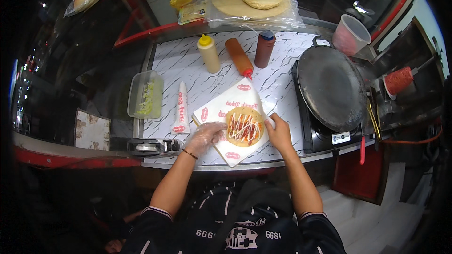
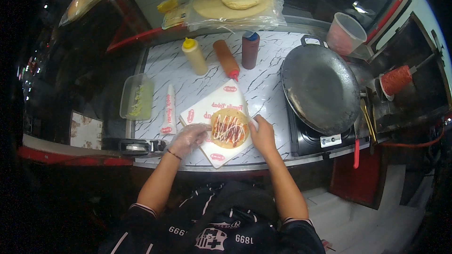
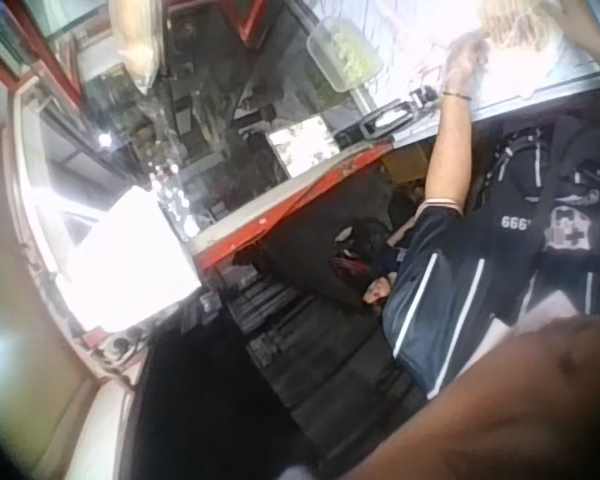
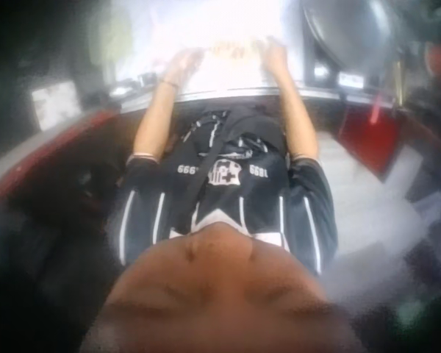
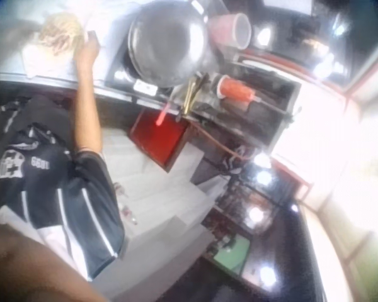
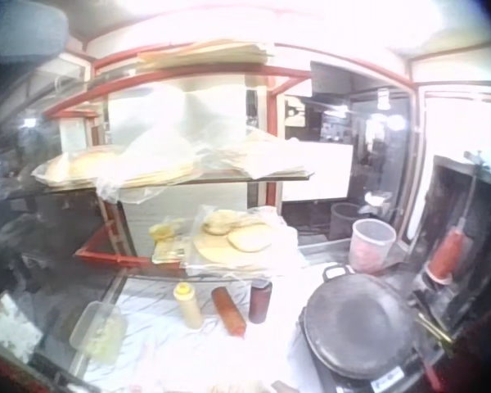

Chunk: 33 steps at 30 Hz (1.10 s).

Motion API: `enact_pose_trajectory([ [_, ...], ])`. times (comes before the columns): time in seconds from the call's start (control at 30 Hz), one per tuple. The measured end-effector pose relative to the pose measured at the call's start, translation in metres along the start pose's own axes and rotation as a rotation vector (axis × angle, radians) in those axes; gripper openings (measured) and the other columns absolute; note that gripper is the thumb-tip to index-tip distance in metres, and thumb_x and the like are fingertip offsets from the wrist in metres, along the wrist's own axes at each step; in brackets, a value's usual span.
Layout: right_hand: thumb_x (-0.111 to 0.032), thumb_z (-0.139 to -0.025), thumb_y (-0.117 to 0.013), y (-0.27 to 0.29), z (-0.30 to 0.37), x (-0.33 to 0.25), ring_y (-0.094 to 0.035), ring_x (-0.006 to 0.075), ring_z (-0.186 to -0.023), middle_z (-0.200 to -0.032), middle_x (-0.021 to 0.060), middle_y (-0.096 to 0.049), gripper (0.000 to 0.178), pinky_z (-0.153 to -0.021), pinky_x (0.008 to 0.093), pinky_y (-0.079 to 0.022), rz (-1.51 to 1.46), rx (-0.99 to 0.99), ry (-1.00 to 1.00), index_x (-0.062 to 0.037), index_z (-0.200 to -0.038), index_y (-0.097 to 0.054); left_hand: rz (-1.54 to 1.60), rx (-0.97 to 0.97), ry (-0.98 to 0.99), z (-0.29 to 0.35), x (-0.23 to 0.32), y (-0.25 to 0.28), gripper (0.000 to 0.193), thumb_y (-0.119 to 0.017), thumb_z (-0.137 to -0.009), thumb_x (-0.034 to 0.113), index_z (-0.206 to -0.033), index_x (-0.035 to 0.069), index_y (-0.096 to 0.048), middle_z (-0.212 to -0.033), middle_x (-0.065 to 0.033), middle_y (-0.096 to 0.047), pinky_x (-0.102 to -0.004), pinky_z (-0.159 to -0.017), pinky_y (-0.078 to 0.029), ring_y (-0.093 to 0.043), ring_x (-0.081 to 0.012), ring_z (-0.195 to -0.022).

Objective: The person assembles tacos by placing cooked tortillas on a paper, adding shredded lettuce and sliced meat, and drizzling sauces. They then fold the paper to wrap the taco and place it into a plastic bag for delivery.

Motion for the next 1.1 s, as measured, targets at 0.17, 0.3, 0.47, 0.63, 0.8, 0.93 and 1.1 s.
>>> enact_pose_trajectory([
  [0.17,-0.016,-0.096,-0.066,0.000,0.000,-0.004,-0.066,0.0483,-0.096,-0.097,0.0283,-0.069,0.021,-0.084,0.0515,-0.051,-0.016,-0.013,0.053,0.0035,-0.102,-0.063,-0.596,-0.122,-0.826,-0.006,0.017,-0.011,0.037,-0.069,-0.094,0.021,-0.127,0.005,-0.071,-0.086,-0.0105,-0.065,-0.0366,-0.081,-0.054,-0.068,-0.0240,-0.085],
  [0.3,-0.018,-0.097,-0.066,0.002,0.002,0.005,-0.066,0.0488,-0.095,-0.097,0.0287,-0.068,0.022,-0.084,0.0513,-0.051,-0.015,-0.011,0.039,0.0034,-0.103,-0.063,-1.051,-0.103,-0.800,0.005,0.036,-0.025,0.037,-0.073,-0.088,0.017,-0.124,0.010,-0.073,-0.105,-0.0145,-0.065,-0.0418,-0.087,-0.054,-0.068,-0.0307,-0.093],
  [0.47,-0.019,-0.097,-0.066,0.006,0.004,0.005,-0.066,0.0485,-0.096,-0.098,0.0292,-0.068,0.023,-0.083,0.0516,-0.050,-0.013,-0.044,-0.015,0.0035,-0.103,-0.062,-1.047,-0.076,-0.863,-0.010,0.036,-0.035,0.027,-0.076,-0.086,0.016,-0.111,0.008,-0.075,-0.103,-0.0119,-0.066,-0.0440,-0.081,-0.054,-0.067,-0.0322,-0.090],
  [0.63,-0.023,-0.094,-0.070,0.020,0.000,0.010,-0.063,0.0441,-0.108,-0.109,0.0245,-0.068,0.028,-0.087,0.0497,-0.050,0.262,0.098,0.042,-0.0007,-0.111,-0.064,-0.962,0.148,-0.809,-0.018,0.031,-0.045,0.018,-0.076,-0.088,0.018,-0.102,0.006,-0.074,-0.097,-0.0124,-0.065,-0.0441,-0.075,-0.053,-0.066,-0.0321,-0.088],
  [0.8,-0.031,-0.092,-0.072,-0.012,-0.066,-0.009,-0.063,0.0398,-0.114,-0.117,0.0218,-0.068,0.044,-0.094,0.0513,-0.050,0.366,-0.020,0.066,-0.0040,-0.125,-0.061,-1.033,0.215,-0.966,-0.009,0.038,-0.055,0.019,-0.072,-0.088,0.021,-0.101,0.008,-0.071,-0.105,-0.0115,-0.066,-0.0455,-0.080,-0.052,-0.066,-0.0312,-0.093],
  [0.93,-0.031,-0.091,-0.072,-0.039,-0.110,-0.011,-0.067,0.0392,-0.110,-0.117,0.0234,-0.070,0.048,-0.098,0.0476,-0.051,0.356,-0.267,-0.138,-0.0011,-0.128,-0.065,-1.387,0.045,-1.426,0.014,0.042,-0.074,0.018,-0.067,-0.087,0.017,-0.102,0.009,-0.071,-0.109,-0.0073,-0.067,-0.0446,-0.088,-0.051,-0.065,-0.0265,-0.101],
  [1.1,-0.030,-0.093,-0.069,-0.029,-0.103,-0.026,-0.069,0.0416,-0.108,-0.117,0.0257,-0.072,0.045,-0.099,0.0444,-0.051,0.125,-0.418,0.042,0.0005,-0.125,-0.069,-1.523,-0.060,-1.447,0.005,0.049,-0.081,0.032,-0.072,-0.079,0.023,-0.109,0.011,-0.070,-0.104,-0.0040,-0.067,-0.0438,-0.086,-0.049,-0.064,-0.0248,-0.101],
])
Point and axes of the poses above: each hand's wrist, its own z-axis away from the middle knuckle, its own y-axis out of the back of the hand, x = y × z, the point moved 6 cm from there along -z, towards the middle knuckle
